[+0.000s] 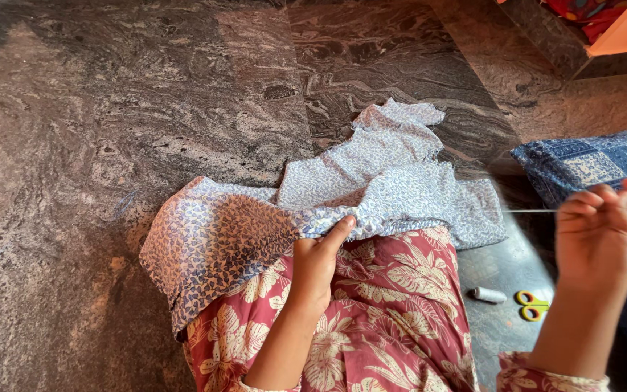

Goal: The person sits on the floor with a pillow cover across their lap and hand-sews its open seam closed using a needle and thread, repeatedly pushing the needle through the folded fabric edges and pulling the thread taut. Scissors and a thread spool rest on the floor beside them.

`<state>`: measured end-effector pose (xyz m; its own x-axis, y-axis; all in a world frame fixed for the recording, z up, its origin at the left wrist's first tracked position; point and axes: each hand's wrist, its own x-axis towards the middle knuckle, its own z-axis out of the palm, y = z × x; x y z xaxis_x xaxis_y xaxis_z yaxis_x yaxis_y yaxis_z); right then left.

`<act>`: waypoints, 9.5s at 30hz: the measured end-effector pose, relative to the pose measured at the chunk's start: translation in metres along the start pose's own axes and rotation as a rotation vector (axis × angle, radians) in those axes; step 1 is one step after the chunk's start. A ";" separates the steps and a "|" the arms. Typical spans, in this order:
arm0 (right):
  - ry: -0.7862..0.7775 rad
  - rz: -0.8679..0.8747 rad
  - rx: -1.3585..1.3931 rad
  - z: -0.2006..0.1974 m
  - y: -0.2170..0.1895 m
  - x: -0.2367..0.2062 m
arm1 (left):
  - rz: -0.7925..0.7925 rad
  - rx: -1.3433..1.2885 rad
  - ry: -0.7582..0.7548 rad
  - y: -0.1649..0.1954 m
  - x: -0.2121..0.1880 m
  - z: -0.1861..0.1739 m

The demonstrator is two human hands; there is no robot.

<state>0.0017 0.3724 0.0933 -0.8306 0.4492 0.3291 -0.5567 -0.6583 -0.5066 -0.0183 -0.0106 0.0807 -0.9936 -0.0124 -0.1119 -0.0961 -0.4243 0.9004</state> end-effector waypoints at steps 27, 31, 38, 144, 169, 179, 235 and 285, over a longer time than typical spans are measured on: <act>0.110 -0.086 -0.276 0.020 -0.015 -0.016 | 0.075 0.202 0.126 0.014 0.014 -0.026; 0.129 -0.102 -0.271 0.022 -0.013 -0.020 | 0.129 0.145 0.055 0.040 0.021 -0.020; 0.201 -0.173 -0.418 0.049 0.001 -0.024 | 0.228 0.060 -0.041 0.054 0.037 -0.018; 0.573 0.145 0.198 -0.045 0.060 -0.044 | -0.240 -0.315 0.060 0.016 -0.007 0.000; 0.542 -0.066 -0.351 -0.051 0.021 -0.042 | -0.247 -0.308 0.083 0.019 -0.005 -0.001; -0.109 0.561 -0.835 0.073 0.157 -0.117 | -0.210 -0.237 0.089 0.002 -0.009 -0.005; -0.017 0.398 -0.348 0.133 0.189 -0.123 | -0.097 -0.195 0.045 0.014 -0.011 -0.002; 0.371 -0.512 -0.481 -0.006 -0.009 -0.002 | -0.043 -0.033 0.017 0.012 -0.018 0.003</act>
<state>0.0085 0.3811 0.0922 -0.3676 0.8533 0.3697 -0.7321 -0.0203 -0.6809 -0.0016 -0.0130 0.0943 -0.9875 -0.0086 -0.1573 -0.1363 -0.4542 0.8804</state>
